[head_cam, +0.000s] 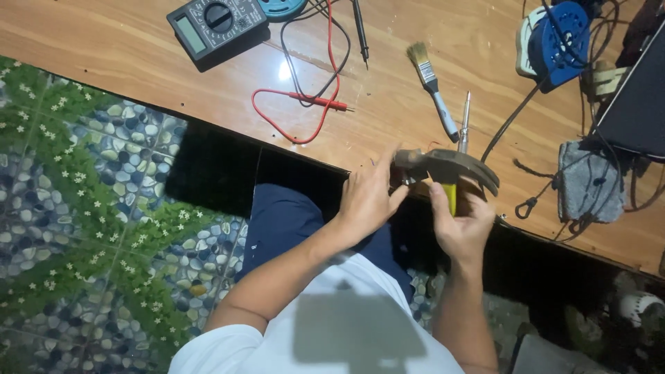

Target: Adjusting and cleaning a mechanical component using a hammer, brush, and manual inspection.

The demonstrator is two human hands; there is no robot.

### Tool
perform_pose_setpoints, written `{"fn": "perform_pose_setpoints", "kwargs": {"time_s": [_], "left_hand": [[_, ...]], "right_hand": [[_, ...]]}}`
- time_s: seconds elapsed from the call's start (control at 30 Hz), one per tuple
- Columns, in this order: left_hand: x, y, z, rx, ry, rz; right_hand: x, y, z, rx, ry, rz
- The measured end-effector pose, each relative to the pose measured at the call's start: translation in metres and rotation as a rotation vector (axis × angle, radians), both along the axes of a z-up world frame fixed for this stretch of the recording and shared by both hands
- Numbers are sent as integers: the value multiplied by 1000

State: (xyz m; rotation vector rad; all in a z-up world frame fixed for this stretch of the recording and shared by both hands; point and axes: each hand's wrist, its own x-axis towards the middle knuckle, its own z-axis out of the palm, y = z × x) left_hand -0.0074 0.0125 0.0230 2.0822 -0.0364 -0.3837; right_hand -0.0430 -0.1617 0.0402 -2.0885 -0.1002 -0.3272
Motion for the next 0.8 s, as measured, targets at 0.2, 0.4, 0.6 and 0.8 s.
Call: {"fn": "perform_pose_setpoints", "kwargs": {"time_s": [0.2, 0.4, 0.6, 0.8], "left_hand": [[-5, -9, -2, -22, -4, 11], [4, -13, -16, -94, 66, 121], [1, -13, -4, -175, 85, 187], [-11, -10, -1, -155, -73, 215]], "right_hand": [[-13, -23, 17, -325, -242, 36], [-19, -25, 29, -471, -287, 57], [-21, -27, 27, -509, -283, 83], [-21, -28, 32, -574, -287, 92]]}}
